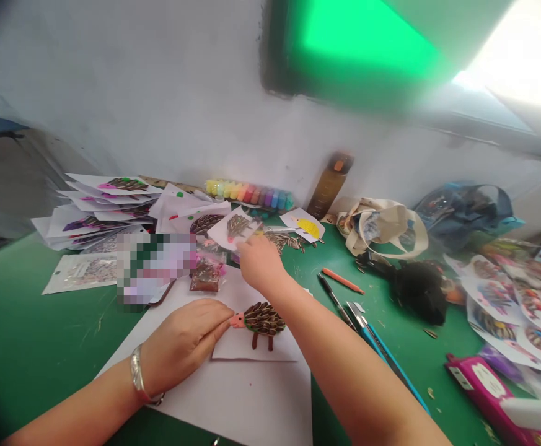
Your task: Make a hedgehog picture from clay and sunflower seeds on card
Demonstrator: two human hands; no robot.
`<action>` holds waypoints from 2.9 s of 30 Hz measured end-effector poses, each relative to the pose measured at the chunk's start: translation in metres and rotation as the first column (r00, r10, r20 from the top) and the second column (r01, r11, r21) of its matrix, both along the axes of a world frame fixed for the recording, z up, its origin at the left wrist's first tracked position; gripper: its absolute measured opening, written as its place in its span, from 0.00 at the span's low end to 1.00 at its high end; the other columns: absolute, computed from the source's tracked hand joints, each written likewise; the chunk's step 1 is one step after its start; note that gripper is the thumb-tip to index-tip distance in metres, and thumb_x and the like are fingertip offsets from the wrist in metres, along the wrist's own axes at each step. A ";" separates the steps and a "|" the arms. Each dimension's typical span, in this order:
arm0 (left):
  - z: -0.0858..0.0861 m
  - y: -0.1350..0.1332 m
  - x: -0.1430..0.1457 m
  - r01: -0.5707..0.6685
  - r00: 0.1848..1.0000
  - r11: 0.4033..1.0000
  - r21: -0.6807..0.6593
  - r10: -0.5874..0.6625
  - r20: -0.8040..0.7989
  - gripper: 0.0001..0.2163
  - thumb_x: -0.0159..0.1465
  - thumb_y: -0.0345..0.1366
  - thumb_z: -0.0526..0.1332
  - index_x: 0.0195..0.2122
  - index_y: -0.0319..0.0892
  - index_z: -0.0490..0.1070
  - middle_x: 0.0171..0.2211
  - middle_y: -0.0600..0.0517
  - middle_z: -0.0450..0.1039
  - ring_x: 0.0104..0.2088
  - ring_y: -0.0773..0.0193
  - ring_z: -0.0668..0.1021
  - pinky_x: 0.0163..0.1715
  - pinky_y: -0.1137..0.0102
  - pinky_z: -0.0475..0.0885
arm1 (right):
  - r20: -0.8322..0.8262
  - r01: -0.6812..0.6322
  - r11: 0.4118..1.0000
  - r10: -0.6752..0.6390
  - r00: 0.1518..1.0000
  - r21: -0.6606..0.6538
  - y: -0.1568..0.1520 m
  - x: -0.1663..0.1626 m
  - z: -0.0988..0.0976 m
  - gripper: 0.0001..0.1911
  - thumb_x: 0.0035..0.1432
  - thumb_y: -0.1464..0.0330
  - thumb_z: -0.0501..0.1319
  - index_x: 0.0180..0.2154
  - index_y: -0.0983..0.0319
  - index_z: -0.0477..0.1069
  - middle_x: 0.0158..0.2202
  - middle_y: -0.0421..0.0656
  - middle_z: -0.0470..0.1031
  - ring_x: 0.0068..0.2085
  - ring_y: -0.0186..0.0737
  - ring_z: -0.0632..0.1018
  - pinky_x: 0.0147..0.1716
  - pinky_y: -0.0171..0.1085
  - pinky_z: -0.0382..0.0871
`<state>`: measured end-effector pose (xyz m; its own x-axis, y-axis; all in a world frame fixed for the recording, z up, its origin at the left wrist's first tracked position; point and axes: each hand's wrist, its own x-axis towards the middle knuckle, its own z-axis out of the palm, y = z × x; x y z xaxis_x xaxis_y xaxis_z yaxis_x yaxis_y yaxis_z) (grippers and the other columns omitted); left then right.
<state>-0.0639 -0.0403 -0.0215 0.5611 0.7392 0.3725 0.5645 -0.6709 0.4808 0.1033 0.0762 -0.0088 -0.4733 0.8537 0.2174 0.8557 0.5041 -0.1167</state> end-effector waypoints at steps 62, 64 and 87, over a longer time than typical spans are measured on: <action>0.015 0.000 -0.013 -0.234 0.950 0.969 0.080 0.210 0.232 0.10 0.67 0.33 0.55 0.46 0.42 0.73 0.42 0.50 0.78 0.43 0.62 0.78 0.47 0.67 0.73 | -0.288 -0.010 0.998 -0.007 0.958 -0.059 -0.005 -0.015 0.062 0.10 0.64 0.71 0.47 0.36 0.60 0.65 0.30 0.40 0.70 0.31 0.37 0.70 0.32 0.34 0.60; 0.022 0.000 -0.015 -0.392 0.887 0.917 0.073 0.356 0.293 0.14 0.67 0.36 0.56 0.52 0.43 0.70 0.51 0.48 0.74 0.52 0.57 0.75 0.55 0.61 0.68 | -0.295 -0.099 0.989 0.064 0.953 -0.107 -0.028 0.007 0.066 0.10 0.64 0.71 0.48 0.32 0.59 0.65 0.29 0.38 0.69 0.30 0.35 0.68 0.32 0.33 0.59; 0.024 0.016 0.055 0.201 0.720 0.484 -0.852 0.517 0.463 0.13 0.57 0.43 0.67 0.36 0.38 0.73 0.28 0.53 0.73 0.28 0.67 0.75 0.24 0.74 0.73 | -0.731 -0.313 0.666 -0.560 0.390 -0.677 -0.117 0.070 0.004 0.18 0.51 0.58 0.66 0.24 0.63 0.64 0.20 0.34 0.61 0.24 0.28 0.60 0.23 0.31 0.52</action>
